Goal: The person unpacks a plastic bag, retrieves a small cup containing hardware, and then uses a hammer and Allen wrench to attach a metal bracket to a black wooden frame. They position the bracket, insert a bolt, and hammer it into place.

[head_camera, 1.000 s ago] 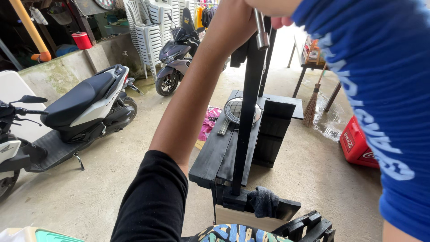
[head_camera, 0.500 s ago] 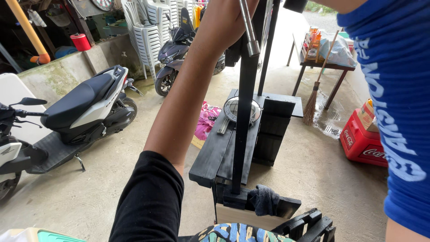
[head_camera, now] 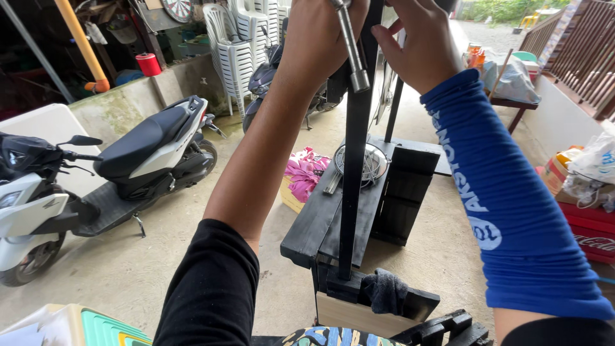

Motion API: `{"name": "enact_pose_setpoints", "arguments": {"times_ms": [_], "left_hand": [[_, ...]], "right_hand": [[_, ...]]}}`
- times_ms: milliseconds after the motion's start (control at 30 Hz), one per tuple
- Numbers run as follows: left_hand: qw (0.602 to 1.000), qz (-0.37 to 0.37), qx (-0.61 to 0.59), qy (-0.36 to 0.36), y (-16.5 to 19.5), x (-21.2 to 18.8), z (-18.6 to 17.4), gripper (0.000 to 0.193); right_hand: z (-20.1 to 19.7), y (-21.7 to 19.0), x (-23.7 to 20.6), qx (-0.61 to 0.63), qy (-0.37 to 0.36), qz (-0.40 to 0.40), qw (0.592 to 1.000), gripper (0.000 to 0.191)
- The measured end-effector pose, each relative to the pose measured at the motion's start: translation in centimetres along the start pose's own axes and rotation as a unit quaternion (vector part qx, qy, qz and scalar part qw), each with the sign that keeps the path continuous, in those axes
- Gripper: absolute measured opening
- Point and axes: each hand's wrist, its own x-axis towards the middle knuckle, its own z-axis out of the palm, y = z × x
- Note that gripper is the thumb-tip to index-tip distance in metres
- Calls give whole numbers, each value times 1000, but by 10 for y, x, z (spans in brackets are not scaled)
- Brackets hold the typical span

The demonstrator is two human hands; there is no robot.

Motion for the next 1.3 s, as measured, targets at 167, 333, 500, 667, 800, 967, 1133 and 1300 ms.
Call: {"name": "enact_pose_setpoints", "arguments": {"times_ms": [167,333,500,667,800,967,1133,1300], "left_hand": [[998,-37,-42,-17,13,9,-1,13],[998,0,38,-55,17,9,-11,15],[997,-7,70,16,21,-10,0,23],[982,-175,61,-40,5,-23,15,32],[973,-220,-61,-29,-2,-38,18,31],[989,-121,-87,23,-1,-44,8,28],[975,-193,-89,60,10,-43,-17,32],[947,-269,-159,79,29,-136,-57,46]], "right_hand": [[33,15,-19,82,102,128,983,59],[61,24,-23,159,17,319,934,38],[72,23,-30,148,58,280,947,37],[86,26,-37,172,51,281,943,35],[100,31,-45,150,54,281,946,35],[105,31,-51,147,52,303,940,37],[102,34,-51,164,56,276,945,35],[90,24,-69,242,78,266,930,47]]}}
